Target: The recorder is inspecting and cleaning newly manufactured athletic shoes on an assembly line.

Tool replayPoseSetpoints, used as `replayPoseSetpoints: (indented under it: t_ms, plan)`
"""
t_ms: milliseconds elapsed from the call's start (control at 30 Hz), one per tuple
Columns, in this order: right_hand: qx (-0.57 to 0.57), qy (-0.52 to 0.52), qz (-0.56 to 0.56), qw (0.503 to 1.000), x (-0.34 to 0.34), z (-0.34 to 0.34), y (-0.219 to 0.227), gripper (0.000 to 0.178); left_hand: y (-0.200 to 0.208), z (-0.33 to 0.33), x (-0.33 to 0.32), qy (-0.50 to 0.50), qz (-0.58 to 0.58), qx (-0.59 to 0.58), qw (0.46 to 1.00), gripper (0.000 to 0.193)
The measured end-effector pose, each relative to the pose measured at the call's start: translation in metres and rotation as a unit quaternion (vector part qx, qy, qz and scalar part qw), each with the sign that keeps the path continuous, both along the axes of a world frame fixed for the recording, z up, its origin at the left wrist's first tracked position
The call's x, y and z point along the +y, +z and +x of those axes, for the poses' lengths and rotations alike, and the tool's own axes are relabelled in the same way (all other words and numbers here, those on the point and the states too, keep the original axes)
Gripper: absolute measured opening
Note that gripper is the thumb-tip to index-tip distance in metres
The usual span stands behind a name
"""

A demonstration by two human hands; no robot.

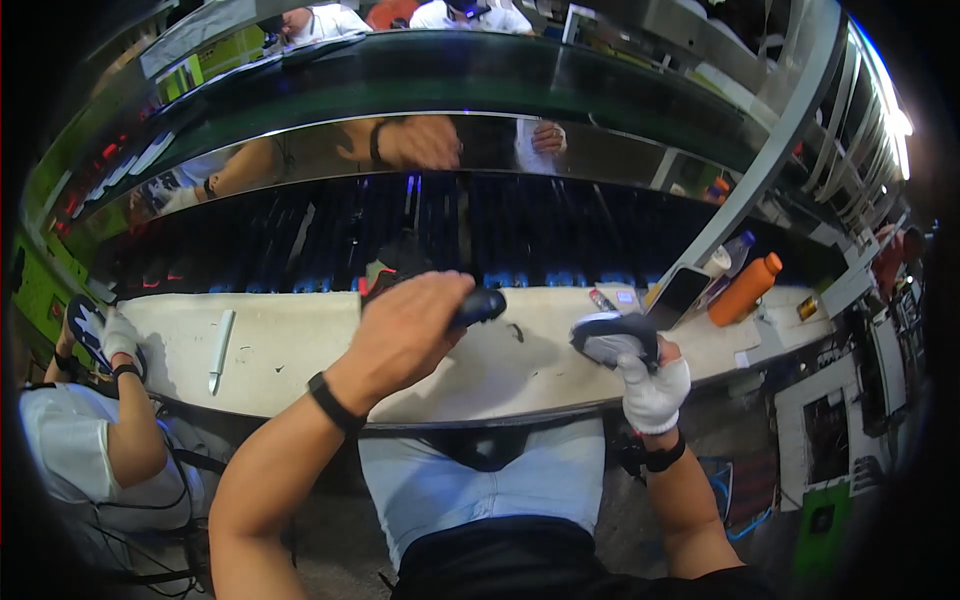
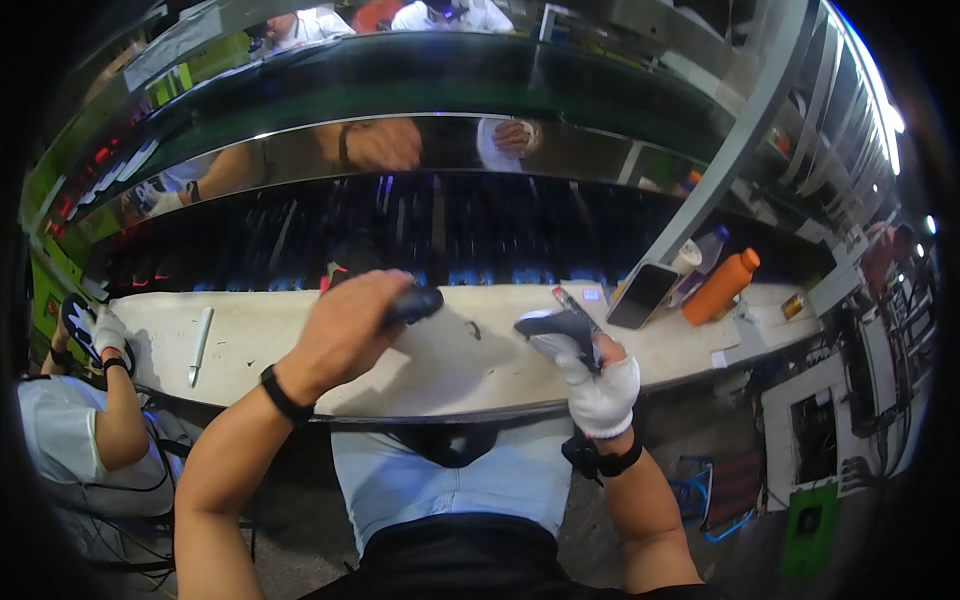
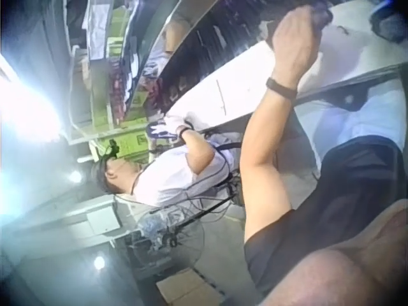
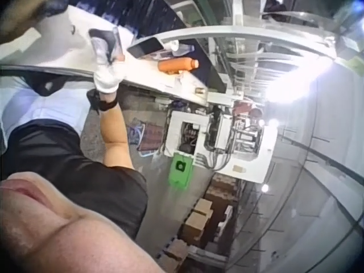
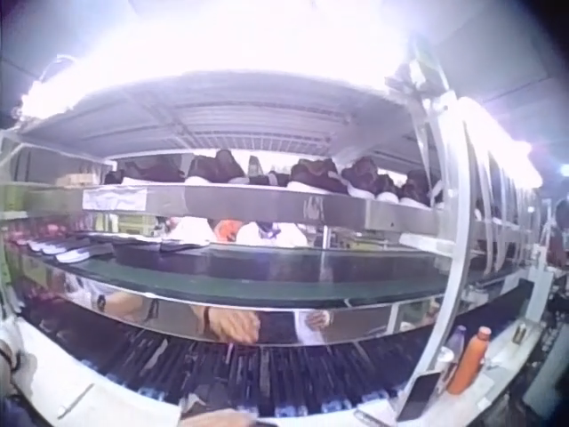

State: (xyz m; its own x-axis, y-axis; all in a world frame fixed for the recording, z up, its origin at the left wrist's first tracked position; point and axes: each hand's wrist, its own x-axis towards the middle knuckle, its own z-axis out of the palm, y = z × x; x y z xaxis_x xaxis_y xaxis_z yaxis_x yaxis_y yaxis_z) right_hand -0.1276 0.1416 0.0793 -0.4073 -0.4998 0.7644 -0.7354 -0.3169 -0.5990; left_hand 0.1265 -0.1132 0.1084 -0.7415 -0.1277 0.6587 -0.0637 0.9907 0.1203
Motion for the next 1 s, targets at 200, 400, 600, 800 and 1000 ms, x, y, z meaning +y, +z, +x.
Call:
replayPoseSetpoints:
  t_ms: [200, 400, 600, 800, 1000]
  plan:
    - [-0.219, -0.026, -0.069, 0.973, 0.007, 0.003, -0.021, 0.049, 0.01, 0.013, 0.057, -0.179, 0.214, 0.165, 0.946, 0.091]
    - [-0.271, 0.128, -0.046, 0.953, 0.016, 0.052, 0.019, 0.064, 0.042, 0.039, 0.089, 0.026, 0.098, 0.103, 0.989, 0.066]
    - [-0.259, 0.367, 0.052, 0.892, -0.012, 0.081, 0.018, 0.045, 0.02, 0.046, 0.123, -0.012, 0.402, 0.223, 0.888, 0.024]
    - [-0.059, 0.256, 0.054, 0.963, -0.029, 0.088, 0.009, 0.035, 0.012, 0.06, 0.121, -0.021, 0.356, 0.166, 0.92, 0.035]
    - [-0.002, 0.248, 0.087, 0.965, -0.025, 0.084, 0.011, 0.048, 0.012, 0.058, 0.122, -0.022, 0.404, 0.142, 0.903, 0.045]
